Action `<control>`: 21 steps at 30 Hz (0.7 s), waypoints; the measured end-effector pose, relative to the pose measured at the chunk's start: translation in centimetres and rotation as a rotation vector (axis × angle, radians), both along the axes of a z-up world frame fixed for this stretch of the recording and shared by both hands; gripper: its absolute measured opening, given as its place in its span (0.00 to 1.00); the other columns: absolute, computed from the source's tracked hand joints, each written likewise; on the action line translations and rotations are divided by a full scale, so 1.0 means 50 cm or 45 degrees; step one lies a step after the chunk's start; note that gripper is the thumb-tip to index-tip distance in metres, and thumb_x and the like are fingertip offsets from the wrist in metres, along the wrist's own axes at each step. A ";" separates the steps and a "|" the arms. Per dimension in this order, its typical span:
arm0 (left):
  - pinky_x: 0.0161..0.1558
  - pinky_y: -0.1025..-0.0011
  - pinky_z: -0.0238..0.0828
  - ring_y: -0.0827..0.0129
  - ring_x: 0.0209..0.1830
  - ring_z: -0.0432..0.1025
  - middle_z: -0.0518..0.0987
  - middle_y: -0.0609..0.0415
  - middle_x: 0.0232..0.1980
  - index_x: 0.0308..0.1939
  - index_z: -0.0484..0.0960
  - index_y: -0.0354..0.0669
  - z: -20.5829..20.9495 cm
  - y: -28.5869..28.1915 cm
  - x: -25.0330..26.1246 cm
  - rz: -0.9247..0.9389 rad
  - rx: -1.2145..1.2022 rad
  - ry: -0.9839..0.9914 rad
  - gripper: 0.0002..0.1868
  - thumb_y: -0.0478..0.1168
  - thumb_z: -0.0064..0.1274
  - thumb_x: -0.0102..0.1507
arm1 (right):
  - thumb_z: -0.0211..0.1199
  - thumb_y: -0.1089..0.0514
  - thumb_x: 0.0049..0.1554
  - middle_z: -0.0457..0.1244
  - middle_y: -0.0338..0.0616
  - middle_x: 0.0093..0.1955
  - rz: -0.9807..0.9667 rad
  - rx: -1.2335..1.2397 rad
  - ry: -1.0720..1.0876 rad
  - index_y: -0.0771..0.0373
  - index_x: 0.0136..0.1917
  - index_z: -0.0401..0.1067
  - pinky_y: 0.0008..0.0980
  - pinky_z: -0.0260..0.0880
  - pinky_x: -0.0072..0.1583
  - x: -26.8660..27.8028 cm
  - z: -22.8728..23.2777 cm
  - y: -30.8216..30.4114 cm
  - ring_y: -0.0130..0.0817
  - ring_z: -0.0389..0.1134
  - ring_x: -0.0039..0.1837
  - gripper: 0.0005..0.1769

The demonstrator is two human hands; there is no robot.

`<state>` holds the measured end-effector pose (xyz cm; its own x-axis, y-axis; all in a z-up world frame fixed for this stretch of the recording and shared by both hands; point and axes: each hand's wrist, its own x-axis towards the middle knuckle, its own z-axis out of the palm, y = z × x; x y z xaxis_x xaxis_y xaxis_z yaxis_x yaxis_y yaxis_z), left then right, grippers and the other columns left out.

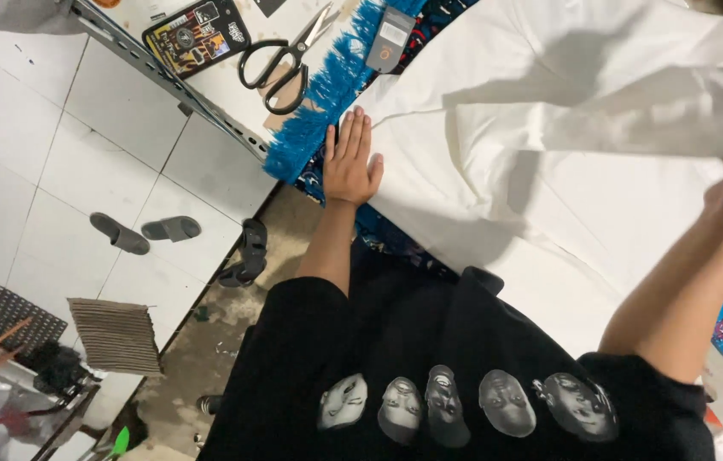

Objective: The person lays a white garment flat on a patterned mat, smooths it by hand, sprays it with water, and irons it with an electric iron. They repeatedly adjust the fabric and iron different sections to remove wrinkles.

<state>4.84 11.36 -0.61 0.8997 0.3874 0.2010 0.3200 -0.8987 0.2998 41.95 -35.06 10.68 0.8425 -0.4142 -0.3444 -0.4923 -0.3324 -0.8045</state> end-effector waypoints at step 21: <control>0.82 0.53 0.26 0.58 0.86 0.38 0.44 0.47 0.86 0.82 0.41 0.37 0.011 -0.015 -0.022 -0.062 -0.099 0.381 0.37 0.55 0.29 0.76 | 0.65 0.59 0.65 0.63 0.35 0.43 0.067 0.065 -0.285 0.50 0.76 0.68 0.27 0.72 0.46 -0.468 0.181 -0.316 0.28 0.64 0.43 0.27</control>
